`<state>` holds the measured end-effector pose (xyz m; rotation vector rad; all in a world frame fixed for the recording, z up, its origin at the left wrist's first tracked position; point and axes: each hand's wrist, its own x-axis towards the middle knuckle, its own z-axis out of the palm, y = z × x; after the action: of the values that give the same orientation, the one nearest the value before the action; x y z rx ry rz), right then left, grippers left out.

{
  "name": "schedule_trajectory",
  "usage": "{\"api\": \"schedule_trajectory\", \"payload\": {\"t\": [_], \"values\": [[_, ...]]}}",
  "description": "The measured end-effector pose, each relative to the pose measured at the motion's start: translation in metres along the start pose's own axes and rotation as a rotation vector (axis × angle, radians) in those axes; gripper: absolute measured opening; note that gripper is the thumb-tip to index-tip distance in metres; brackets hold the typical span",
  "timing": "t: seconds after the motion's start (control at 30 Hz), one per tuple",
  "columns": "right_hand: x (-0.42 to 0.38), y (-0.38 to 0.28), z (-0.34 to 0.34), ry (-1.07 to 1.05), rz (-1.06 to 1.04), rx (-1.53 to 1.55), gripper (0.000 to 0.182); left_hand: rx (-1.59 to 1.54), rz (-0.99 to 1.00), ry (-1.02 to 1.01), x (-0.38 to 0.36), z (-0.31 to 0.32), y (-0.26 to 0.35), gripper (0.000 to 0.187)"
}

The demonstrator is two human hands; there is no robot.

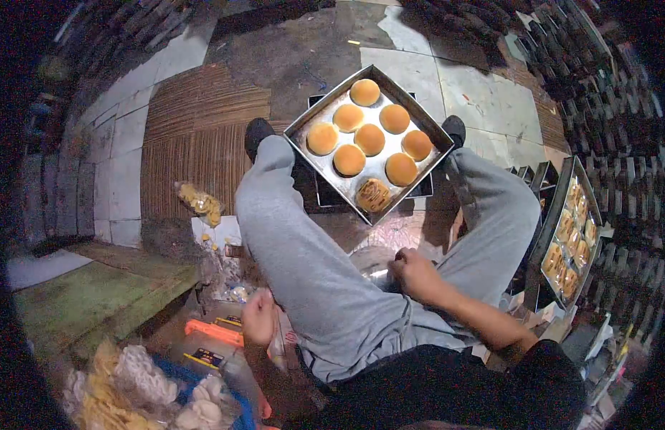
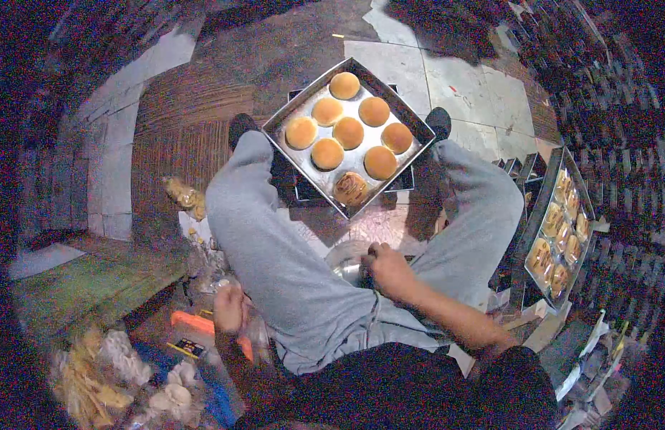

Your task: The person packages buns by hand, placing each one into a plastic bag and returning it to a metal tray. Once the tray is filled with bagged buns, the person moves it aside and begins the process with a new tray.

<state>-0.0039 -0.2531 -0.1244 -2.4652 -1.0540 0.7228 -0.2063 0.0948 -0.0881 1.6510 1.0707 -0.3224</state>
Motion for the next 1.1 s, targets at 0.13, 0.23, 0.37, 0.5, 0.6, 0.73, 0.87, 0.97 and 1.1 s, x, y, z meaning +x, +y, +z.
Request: {"api": "schedule_trajectory", "payload": {"t": [0.13,0.23,0.37,0.5,0.6,0.73,0.87,0.97,1.1], "values": [[-0.007,-0.018,-0.023,0.217,0.078,0.036,0.037,0.243,0.759,0.71,-0.011,0.031,0.104,0.019],[-0.025,-0.021,-0.025,0.16,0.14,0.351,0.035,0.383,0.577,0.735,-0.044,0.054,0.159,0.024],[-0.018,-0.005,-0.063,0.137,-0.114,0.252,0.045,0.235,0.94,0.288,-0.045,0.101,0.167,0.025],[-0.024,-0.041,-0.169,0.336,-0.225,0.518,0.023,0.482,1.075,-0.128,-0.023,0.161,0.164,0.016],[-0.034,-0.045,-0.184,0.191,-0.064,0.481,0.033,0.634,1.219,0.055,-0.03,0.153,0.209,0.014],[-0.035,-0.038,-0.147,0.283,-0.252,0.514,0.05,0.721,1.335,-0.065,-0.036,0.15,0.231,0.029],[-0.014,-0.035,-0.12,0.296,-0.277,0.31,0.074,0.768,1.39,-0.139,-0.059,0.152,0.244,0.048],[0.003,-0.046,-0.125,0.296,-0.256,0.523,0.101,0.477,1.237,0.036,-0.059,0.156,0.242,0.053],[0.04,-0.094,-0.093,0.534,-0.242,0.727,0.086,-0.816,0.319,-0.429,0.002,0.183,0.223,0.042]]}}
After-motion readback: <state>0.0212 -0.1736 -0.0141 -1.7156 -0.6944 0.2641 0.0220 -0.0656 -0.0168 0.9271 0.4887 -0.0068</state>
